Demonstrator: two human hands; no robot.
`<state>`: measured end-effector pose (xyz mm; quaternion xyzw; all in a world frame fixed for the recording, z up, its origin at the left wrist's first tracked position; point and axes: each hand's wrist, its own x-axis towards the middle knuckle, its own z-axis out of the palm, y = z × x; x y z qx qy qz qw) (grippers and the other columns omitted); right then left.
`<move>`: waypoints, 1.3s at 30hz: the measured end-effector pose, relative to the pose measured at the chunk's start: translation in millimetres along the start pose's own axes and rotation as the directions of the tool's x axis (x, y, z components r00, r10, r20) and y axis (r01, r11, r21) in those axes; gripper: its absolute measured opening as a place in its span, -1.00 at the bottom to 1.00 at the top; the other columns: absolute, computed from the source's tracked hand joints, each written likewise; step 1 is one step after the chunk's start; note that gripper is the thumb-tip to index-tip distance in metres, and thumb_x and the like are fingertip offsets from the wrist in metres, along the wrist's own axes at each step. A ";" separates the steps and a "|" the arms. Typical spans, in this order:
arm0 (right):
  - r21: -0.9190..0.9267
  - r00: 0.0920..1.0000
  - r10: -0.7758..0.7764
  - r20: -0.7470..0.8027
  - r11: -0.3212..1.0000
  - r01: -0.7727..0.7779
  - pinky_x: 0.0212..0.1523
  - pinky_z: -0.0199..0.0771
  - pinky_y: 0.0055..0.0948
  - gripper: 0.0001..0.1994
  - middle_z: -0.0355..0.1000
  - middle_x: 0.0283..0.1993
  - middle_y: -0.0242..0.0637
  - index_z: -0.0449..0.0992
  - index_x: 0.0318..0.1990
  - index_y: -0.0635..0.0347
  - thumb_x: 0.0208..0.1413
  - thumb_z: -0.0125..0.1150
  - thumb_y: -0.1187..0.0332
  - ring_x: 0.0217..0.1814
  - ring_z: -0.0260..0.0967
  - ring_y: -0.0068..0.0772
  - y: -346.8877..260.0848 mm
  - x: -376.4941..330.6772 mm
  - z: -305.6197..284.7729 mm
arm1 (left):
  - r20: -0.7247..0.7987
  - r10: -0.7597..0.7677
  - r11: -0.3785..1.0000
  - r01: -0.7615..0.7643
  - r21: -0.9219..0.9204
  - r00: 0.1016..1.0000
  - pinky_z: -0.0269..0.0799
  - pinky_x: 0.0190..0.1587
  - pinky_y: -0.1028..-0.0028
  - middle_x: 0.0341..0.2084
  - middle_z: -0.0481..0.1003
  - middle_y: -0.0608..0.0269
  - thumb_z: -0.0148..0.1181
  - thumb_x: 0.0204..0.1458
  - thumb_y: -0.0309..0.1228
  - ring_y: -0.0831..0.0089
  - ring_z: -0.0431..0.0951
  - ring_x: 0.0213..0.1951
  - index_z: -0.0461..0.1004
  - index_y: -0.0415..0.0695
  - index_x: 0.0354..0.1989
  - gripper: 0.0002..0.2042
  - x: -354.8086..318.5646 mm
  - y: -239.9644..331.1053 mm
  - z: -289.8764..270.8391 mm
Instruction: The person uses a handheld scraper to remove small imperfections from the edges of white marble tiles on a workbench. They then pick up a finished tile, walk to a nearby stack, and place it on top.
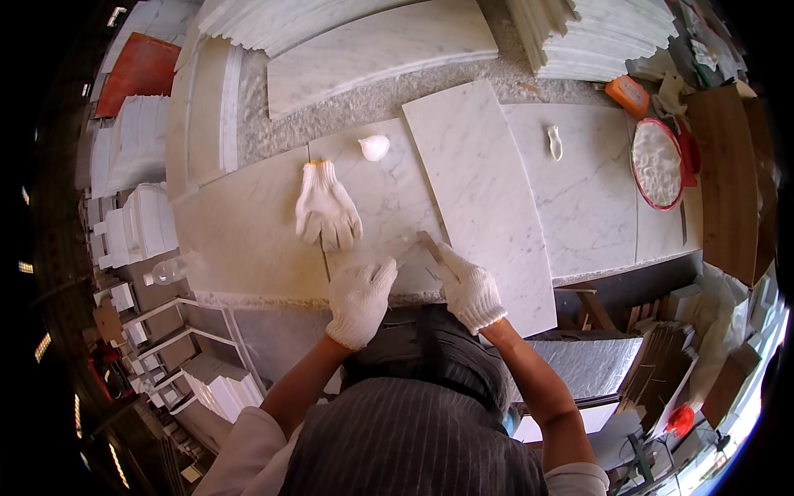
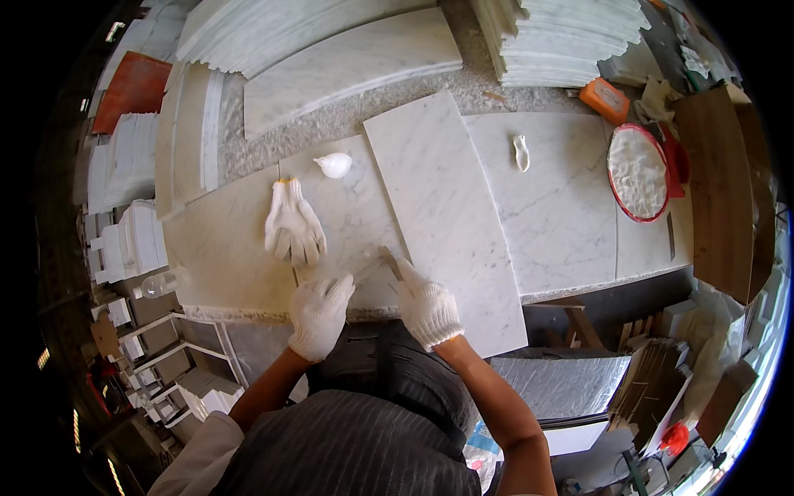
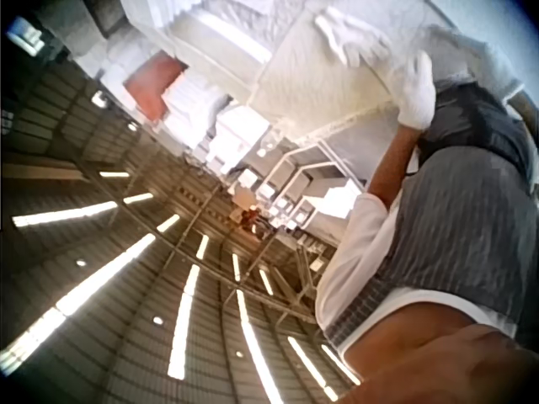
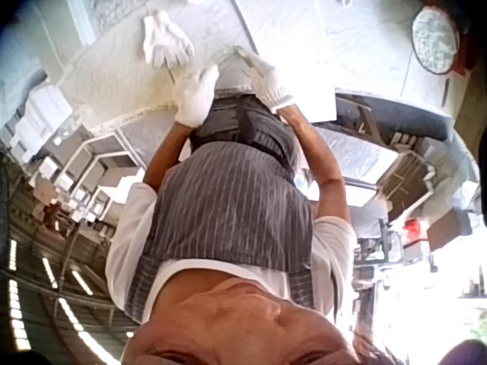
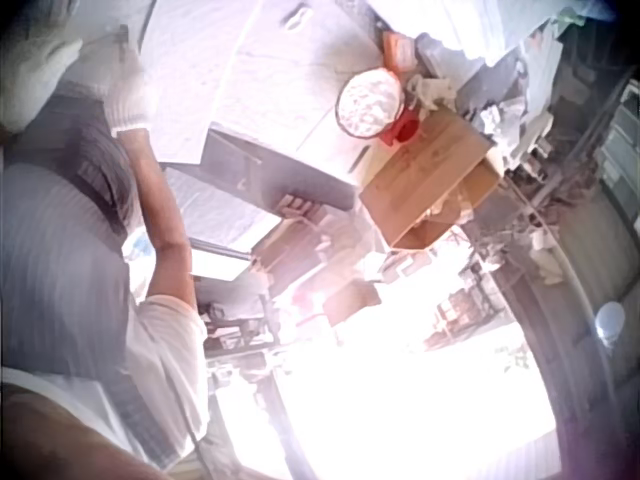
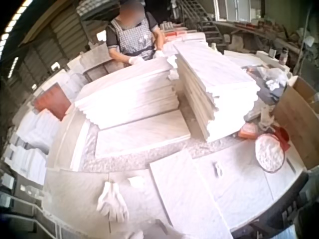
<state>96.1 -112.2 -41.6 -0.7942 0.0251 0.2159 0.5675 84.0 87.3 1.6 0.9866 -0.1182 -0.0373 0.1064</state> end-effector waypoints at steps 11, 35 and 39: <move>0.232 0.942 0.236 0.237 0.928 -0.291 -0.54 0.32 -0.53 -0.60 0.28 -0.64 -0.41 0.41 0.24 0.02 0.26 -0.08 0.35 -0.63 0.22 -0.61 -17.2 -18.5 -3.3 | -0.025 0.113 0.993 -0.112 0.018 0.993 0.35 -0.32 0.23 -0.44 0.50 0.28 0.29 -0.08 -0.41 0.22 0.48 -0.39 0.53 -0.08 -0.28 -0.83 -7.4 -5.4 -3.3; 0.374 0.871 0.333 0.362 0.804 -0.462 -0.55 0.37 -0.53 -0.55 0.36 -0.57 -0.35 0.30 0.31 0.07 0.26 -0.01 0.34 -0.63 0.25 -0.57 -25.4 -28.1 -13.9 | -0.214 -0.040 0.991 0.011 -0.135 0.976 0.41 -0.31 0.27 -0.45 0.54 0.20 0.30 -0.05 -0.48 0.21 0.52 -0.39 0.58 -0.15 -0.24 -0.83 -24.3 -23.1 5.2; 0.587 0.888 0.369 0.276 0.667 -0.460 -0.62 0.29 -0.61 -0.47 0.37 -0.57 -0.33 0.11 0.40 0.16 0.29 -0.05 0.37 -0.67 0.21 -0.62 -25.6 -22.6 -27.7 | -0.306 0.073 0.969 -0.140 -0.202 0.949 0.46 -0.28 0.30 -0.40 0.57 0.20 0.33 -0.05 -0.50 0.21 0.54 -0.37 0.56 -0.19 -0.22 -0.80 -17.1 -8.2 -8.6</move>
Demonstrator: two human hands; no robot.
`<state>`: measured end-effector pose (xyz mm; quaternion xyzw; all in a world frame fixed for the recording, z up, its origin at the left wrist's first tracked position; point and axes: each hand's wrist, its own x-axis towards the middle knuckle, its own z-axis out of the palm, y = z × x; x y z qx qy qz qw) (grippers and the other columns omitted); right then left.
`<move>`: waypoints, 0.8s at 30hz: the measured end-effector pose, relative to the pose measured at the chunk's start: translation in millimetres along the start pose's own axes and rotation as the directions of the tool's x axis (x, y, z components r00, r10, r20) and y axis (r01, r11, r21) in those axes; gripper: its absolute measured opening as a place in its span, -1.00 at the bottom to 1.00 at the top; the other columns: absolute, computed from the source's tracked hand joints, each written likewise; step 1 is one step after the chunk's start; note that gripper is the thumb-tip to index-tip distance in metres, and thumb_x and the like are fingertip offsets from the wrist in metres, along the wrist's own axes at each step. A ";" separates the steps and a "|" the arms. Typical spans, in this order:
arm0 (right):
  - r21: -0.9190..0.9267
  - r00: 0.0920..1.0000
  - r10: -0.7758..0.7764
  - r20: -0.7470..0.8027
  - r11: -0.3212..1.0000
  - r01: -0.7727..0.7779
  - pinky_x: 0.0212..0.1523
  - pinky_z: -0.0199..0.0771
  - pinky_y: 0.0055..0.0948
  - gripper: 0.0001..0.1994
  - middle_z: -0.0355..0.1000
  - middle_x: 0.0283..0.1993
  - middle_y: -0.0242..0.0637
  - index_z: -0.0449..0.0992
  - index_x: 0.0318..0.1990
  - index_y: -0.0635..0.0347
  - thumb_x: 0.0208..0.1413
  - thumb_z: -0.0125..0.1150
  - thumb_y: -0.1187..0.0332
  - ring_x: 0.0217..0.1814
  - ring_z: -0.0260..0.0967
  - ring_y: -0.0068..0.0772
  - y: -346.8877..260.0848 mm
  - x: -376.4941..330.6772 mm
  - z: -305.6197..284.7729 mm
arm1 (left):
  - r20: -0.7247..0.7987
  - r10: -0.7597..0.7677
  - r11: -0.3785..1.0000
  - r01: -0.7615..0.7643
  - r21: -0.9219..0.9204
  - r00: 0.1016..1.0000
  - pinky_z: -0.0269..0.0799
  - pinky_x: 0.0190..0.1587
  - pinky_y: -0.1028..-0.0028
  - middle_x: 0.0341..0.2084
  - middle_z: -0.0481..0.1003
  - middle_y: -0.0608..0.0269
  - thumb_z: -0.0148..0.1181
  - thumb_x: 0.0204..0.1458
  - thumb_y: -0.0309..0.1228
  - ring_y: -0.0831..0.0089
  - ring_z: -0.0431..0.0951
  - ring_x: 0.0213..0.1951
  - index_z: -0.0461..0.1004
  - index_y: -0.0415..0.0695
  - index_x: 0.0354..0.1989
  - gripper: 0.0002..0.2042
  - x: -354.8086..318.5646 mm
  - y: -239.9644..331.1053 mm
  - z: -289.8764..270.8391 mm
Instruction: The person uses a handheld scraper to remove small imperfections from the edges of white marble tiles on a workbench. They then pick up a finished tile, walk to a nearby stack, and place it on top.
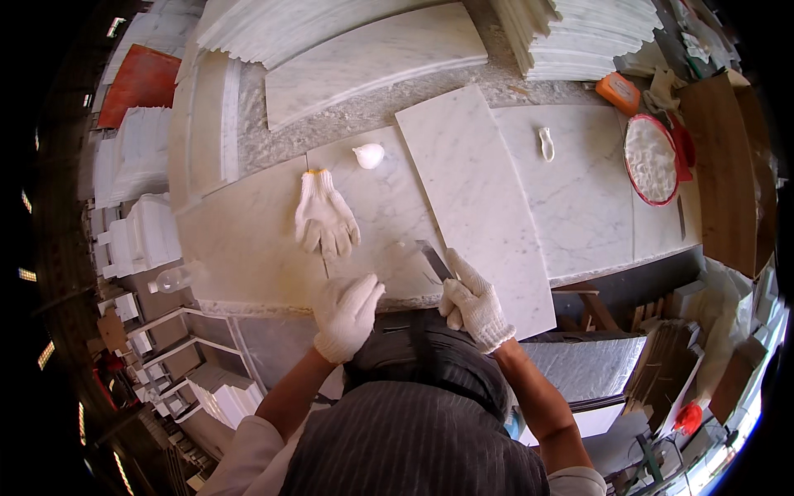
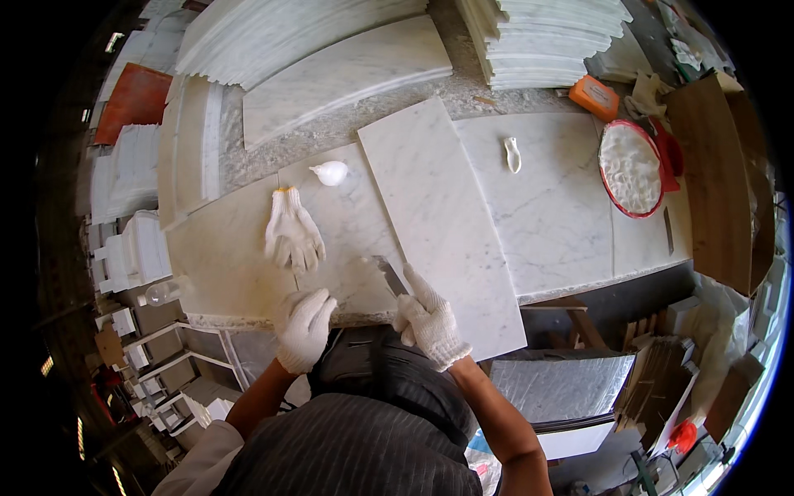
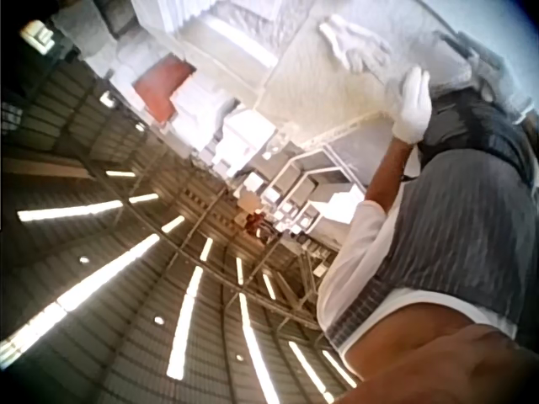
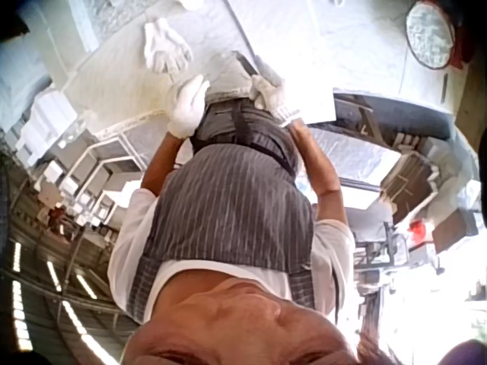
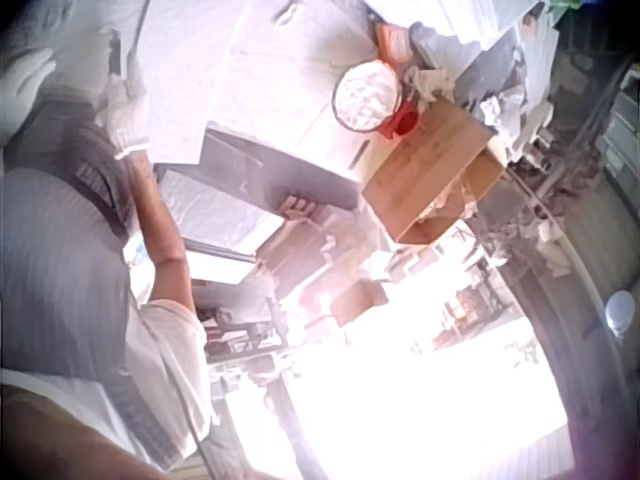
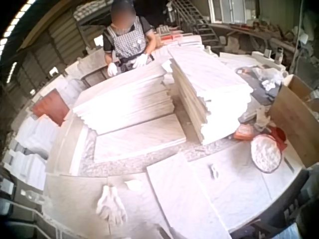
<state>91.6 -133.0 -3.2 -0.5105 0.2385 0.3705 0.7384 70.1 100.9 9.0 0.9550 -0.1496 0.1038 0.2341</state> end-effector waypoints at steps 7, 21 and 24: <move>0.139 0.997 -0.081 0.009 0.987 0.079 -0.66 0.23 -0.63 -0.44 0.37 -0.55 -0.34 -0.02 0.43 0.23 0.31 -0.08 0.40 -0.68 0.23 -0.63 -18.5 -10.8 -5.2 | -0.002 -0.346 0.923 0.341 -0.177 0.938 0.43 -0.17 0.34 -0.31 0.54 0.04 0.32 -0.01 -0.52 0.14 0.54 -0.23 0.51 -0.28 -0.16 -0.76 21.2 0.6 22.2; -0.335 0.639 -0.471 -0.608 0.882 0.331 -0.70 0.08 -0.71 -0.76 0.36 -0.54 -0.42 0.46 -0.07 0.27 0.31 0.02 0.28 -0.66 0.14 -0.77 -103.2 -63.6 -175.7 | 0.074 -0.317 0.915 0.325 -0.238 0.946 0.49 -0.33 0.37 -0.42 0.58 0.03 0.25 0.06 -0.52 0.25 0.60 -0.41 0.52 -0.31 -0.25 -0.87 51.7 10.2 15.5; -0.638 0.508 -0.582 -0.635 0.766 0.079 -0.58 0.26 -0.55 -0.78 0.37 -0.57 -0.34 0.50 -0.22 0.25 0.25 0.02 0.29 -0.64 0.23 -0.62 -133.1 -81.1 -237.4 | 0.231 -0.445 0.761 0.501 -0.412 0.865 0.46 -0.35 0.46 -0.42 0.58 0.09 0.19 0.10 -0.53 0.42 0.57 -0.42 0.51 -0.31 -0.22 -0.87 59.1 34.8 19.3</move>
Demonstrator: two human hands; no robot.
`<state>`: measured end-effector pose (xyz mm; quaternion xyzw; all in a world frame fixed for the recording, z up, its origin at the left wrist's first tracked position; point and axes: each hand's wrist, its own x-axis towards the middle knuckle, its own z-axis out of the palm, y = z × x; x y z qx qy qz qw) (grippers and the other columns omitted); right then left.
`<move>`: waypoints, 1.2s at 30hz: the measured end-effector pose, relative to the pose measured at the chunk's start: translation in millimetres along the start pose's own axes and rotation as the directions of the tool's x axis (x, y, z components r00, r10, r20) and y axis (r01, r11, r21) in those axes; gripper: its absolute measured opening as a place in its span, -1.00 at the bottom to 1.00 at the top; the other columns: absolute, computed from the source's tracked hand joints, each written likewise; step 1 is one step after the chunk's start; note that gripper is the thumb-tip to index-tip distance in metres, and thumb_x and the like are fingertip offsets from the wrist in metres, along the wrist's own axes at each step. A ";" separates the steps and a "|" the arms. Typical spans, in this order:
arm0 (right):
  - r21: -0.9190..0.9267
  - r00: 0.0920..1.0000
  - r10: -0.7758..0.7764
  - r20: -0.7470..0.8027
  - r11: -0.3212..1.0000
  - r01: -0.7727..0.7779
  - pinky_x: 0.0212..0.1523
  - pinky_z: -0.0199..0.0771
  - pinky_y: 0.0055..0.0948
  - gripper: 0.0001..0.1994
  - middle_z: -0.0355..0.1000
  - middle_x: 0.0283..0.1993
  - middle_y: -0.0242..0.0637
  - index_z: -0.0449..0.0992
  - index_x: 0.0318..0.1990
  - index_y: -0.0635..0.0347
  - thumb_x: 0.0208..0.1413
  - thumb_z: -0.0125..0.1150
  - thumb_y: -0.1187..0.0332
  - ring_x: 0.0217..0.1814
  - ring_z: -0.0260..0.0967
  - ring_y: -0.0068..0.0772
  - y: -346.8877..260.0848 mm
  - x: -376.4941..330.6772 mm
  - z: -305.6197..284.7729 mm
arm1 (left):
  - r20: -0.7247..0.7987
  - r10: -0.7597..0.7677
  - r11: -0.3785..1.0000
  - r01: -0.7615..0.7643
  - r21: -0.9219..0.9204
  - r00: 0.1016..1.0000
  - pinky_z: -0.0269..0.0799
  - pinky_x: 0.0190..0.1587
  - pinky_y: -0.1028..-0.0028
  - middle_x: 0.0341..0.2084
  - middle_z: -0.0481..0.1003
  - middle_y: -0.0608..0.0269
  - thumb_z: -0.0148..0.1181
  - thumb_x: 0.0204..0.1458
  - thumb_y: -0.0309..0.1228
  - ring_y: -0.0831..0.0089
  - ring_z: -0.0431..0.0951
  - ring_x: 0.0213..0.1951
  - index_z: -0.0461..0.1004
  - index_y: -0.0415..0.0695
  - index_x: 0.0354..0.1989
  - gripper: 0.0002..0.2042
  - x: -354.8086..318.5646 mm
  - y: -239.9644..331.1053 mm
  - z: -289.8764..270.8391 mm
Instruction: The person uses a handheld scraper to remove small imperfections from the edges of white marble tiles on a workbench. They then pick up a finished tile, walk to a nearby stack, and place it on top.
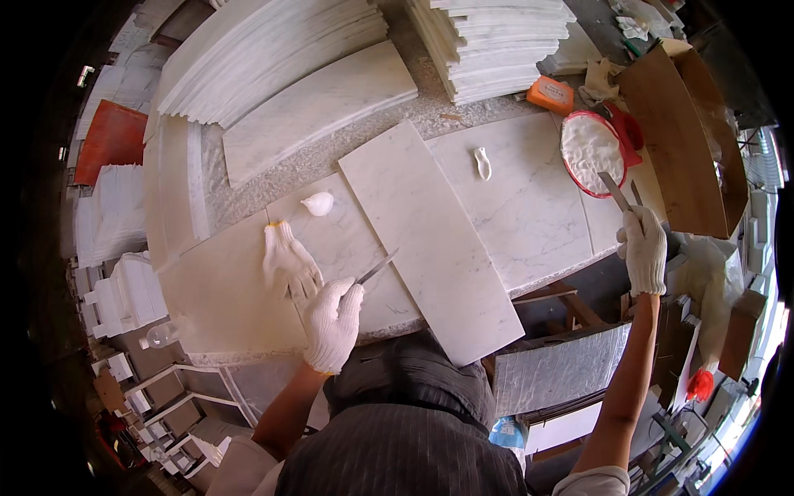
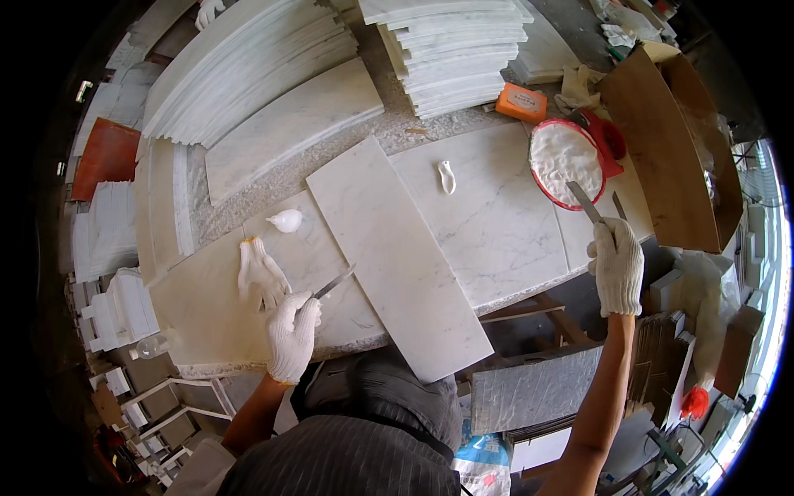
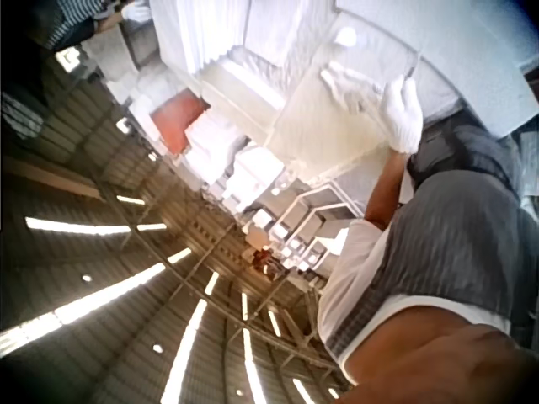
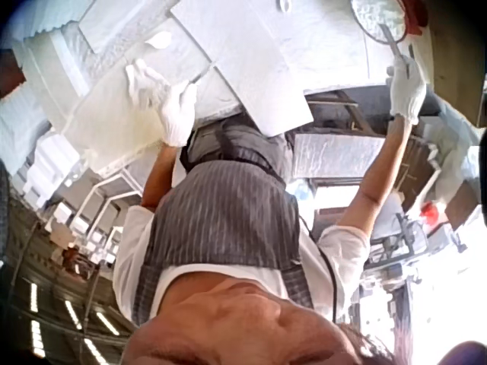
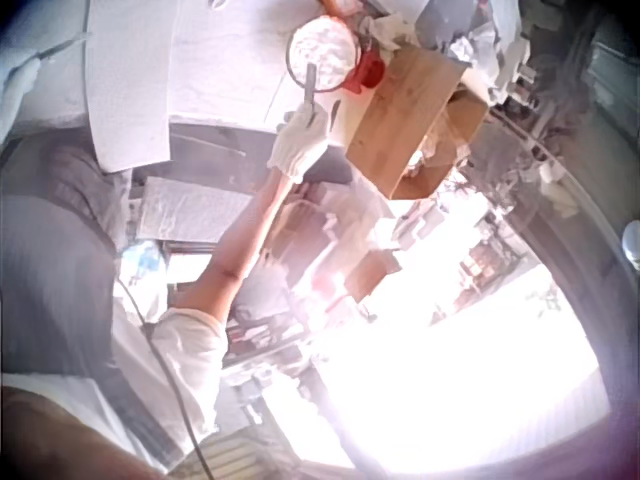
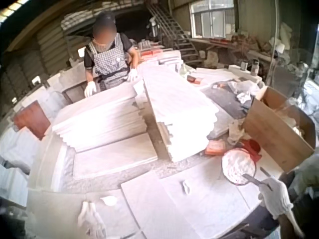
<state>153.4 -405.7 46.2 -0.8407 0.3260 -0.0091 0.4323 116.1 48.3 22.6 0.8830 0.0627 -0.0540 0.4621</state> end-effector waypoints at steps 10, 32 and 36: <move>-0.658 0.948 -0.311 0.067 0.700 0.276 -0.14 0.42 0.00 -0.72 0.51 -0.21 -0.01 0.52 -0.14 0.10 0.19 0.03 0.13 -0.13 0.44 0.14 24.3 76.3 12.2 | 0.217 0.017 1.000 -0.011 -0.028 0.976 0.47 -0.39 0.42 -0.49 0.55 0.04 0.20 0.10 -0.44 0.31 0.59 -0.46 0.52 -0.26 -0.23 -0.85 -6.4 42.3 48.9; 0.806 0.951 0.148 0.272 0.505 -0.309 -0.04 0.44 -0.36 -0.52 0.50 -0.06 -0.14 0.46 0.04 0.42 0.34 -0.03 0.08 -0.07 0.44 -0.39 7.9 -133.6 165.3 | 0.564 0.128 0.992 -0.113 -0.062 0.816 0.46 -0.38 0.45 -0.54 0.54 0.25 0.14 0.20 -0.35 0.49 0.59 -0.43 0.53 -0.22 -0.19 -0.81 33.8 54.2 126.4; 0.710 0.976 0.198 0.095 0.674 -0.206 -0.26 0.49 -0.45 -0.53 0.55 -0.29 -0.16 0.52 -0.05 0.39 0.35 -0.08 0.07 -0.34 0.48 -0.44 23.6 -126.6 162.0 | 0.264 0.534 0.766 -0.591 0.252 0.804 0.41 -0.25 0.26 -0.42 0.53 0.17 0.24 0.06 -0.34 0.14 0.50 -0.37 0.52 -0.11 -0.16 -0.79 99.1 62.0 144.1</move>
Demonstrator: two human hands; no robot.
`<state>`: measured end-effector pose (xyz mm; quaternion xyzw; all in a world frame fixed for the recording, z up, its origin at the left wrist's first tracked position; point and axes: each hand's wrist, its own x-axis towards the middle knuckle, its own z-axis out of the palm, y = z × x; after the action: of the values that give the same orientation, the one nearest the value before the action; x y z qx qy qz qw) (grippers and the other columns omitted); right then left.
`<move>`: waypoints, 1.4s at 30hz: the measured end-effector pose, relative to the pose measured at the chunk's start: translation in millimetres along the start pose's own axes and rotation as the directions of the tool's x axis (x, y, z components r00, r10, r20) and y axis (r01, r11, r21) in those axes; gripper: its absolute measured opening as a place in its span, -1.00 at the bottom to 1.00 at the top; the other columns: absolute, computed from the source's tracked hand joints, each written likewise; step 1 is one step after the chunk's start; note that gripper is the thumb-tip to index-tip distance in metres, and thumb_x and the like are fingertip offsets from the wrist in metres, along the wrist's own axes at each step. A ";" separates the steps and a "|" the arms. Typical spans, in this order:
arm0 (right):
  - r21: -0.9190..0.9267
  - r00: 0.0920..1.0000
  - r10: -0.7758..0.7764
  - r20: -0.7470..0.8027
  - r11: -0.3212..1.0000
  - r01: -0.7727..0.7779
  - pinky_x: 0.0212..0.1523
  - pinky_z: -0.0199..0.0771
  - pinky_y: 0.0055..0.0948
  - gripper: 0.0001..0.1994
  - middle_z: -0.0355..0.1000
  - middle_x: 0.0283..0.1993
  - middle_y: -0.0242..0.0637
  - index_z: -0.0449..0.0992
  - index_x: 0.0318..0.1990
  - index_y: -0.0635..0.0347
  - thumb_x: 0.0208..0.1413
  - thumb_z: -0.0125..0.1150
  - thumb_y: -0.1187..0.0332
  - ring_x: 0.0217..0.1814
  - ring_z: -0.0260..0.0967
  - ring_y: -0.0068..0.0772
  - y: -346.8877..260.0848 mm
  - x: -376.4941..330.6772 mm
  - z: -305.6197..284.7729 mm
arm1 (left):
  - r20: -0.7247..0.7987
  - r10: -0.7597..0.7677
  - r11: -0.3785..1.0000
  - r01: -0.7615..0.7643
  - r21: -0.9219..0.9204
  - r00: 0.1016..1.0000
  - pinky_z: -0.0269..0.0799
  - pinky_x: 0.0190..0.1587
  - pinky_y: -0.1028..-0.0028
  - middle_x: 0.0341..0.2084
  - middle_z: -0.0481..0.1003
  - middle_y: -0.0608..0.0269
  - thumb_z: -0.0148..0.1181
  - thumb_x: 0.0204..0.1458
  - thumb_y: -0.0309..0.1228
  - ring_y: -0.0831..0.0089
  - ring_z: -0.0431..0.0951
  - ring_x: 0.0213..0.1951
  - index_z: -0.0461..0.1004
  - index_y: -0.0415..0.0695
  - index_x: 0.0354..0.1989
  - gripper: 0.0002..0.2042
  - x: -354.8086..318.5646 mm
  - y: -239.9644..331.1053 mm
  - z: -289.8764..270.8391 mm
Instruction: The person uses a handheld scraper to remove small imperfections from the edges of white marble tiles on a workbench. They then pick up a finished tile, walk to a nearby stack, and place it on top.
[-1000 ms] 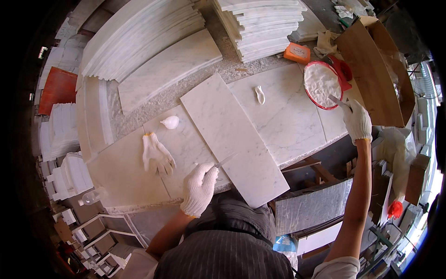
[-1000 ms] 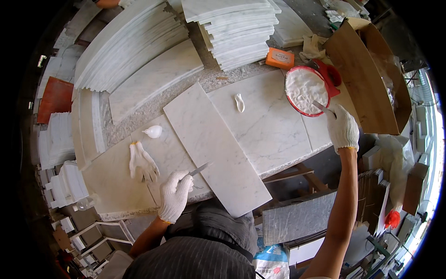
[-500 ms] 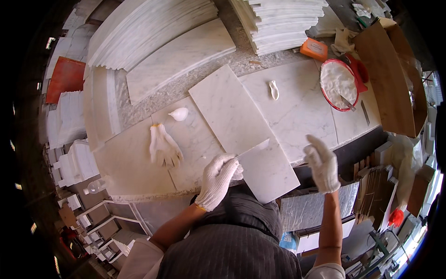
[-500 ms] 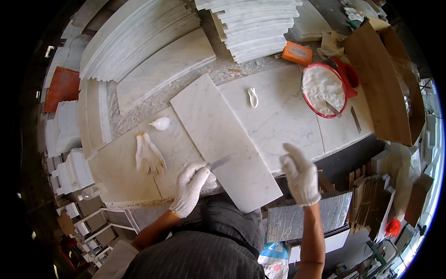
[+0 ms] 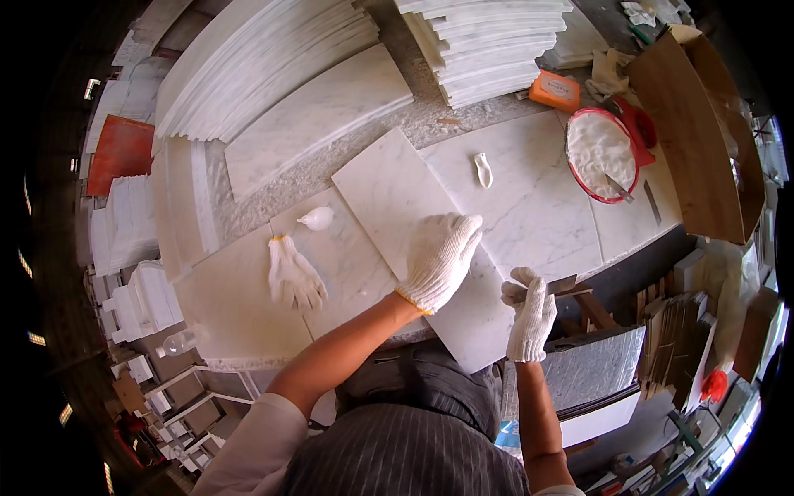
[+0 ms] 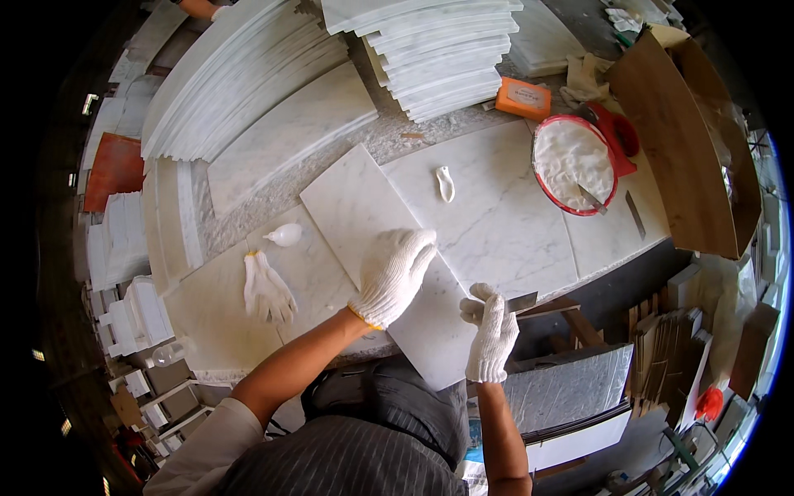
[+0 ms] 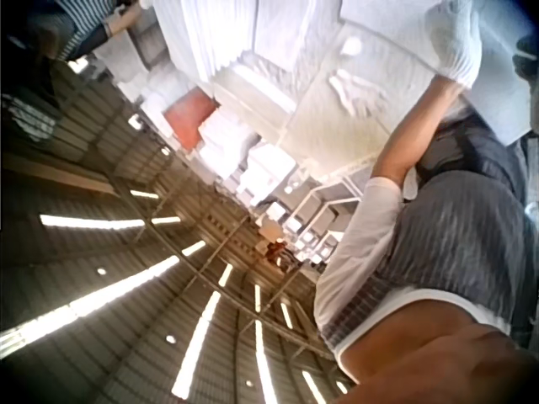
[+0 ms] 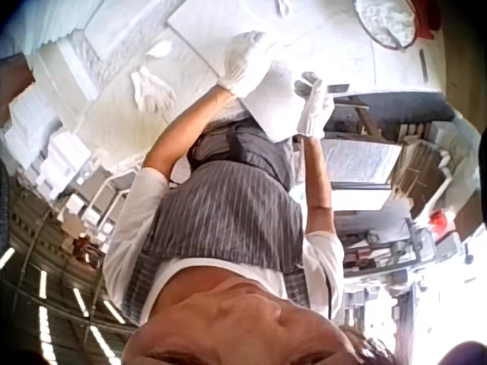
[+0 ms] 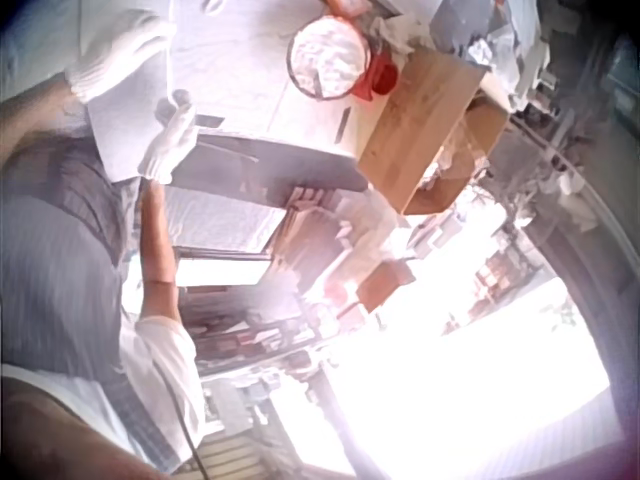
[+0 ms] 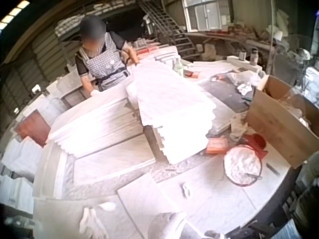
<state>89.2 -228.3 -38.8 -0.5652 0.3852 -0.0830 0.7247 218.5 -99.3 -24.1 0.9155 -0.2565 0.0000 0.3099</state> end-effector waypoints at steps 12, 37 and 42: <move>-0.410 0.868 -0.451 0.208 0.765 0.496 -0.10 0.48 -0.32 -0.83 0.50 -0.19 -0.08 0.53 -0.14 0.25 0.15 0.05 0.55 -0.18 0.50 -0.11 45.1 2.4 23.1 | -0.058 0.146 0.937 -0.119 0.327 0.988 0.35 -0.18 0.29 -0.44 0.45 0.31 0.24 0.02 -0.27 0.29 0.44 -0.34 0.49 -0.05 -0.04 -0.68 61.1 -45.6 48.8; -0.545 0.878 -0.440 0.191 0.696 0.467 -0.18 0.48 -0.25 -0.83 0.48 -0.20 -0.09 0.53 -0.14 0.18 0.12 0.09 0.53 -0.21 0.47 -0.06 57.7 3.5 26.2 | -0.032 0.050 0.870 -0.027 0.493 0.998 0.40 -0.27 0.20 -0.47 0.50 0.19 0.12 0.05 -0.35 0.13 0.50 -0.35 0.61 0.04 -0.34 -0.87 97.6 -150.9 -34.7; -0.542 0.844 -0.495 0.204 0.661 0.519 -0.21 0.47 -0.32 -0.84 0.49 -0.23 -0.11 0.52 -0.14 0.21 0.16 0.06 0.52 -0.26 0.47 -0.17 50.0 5.0 29.6 | 0.043 -0.213 0.977 0.212 0.032 0.976 0.41 -0.24 0.32 -0.44 0.53 0.17 0.15 0.06 -0.43 0.23 0.52 -0.35 0.60 -0.09 -0.31 -0.89 75.6 -128.8 -58.4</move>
<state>96.1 -191.3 -83.3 -0.8437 0.2050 -0.1495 0.4731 353.9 -14.5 -38.0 0.9415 -0.1643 -0.0507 0.2897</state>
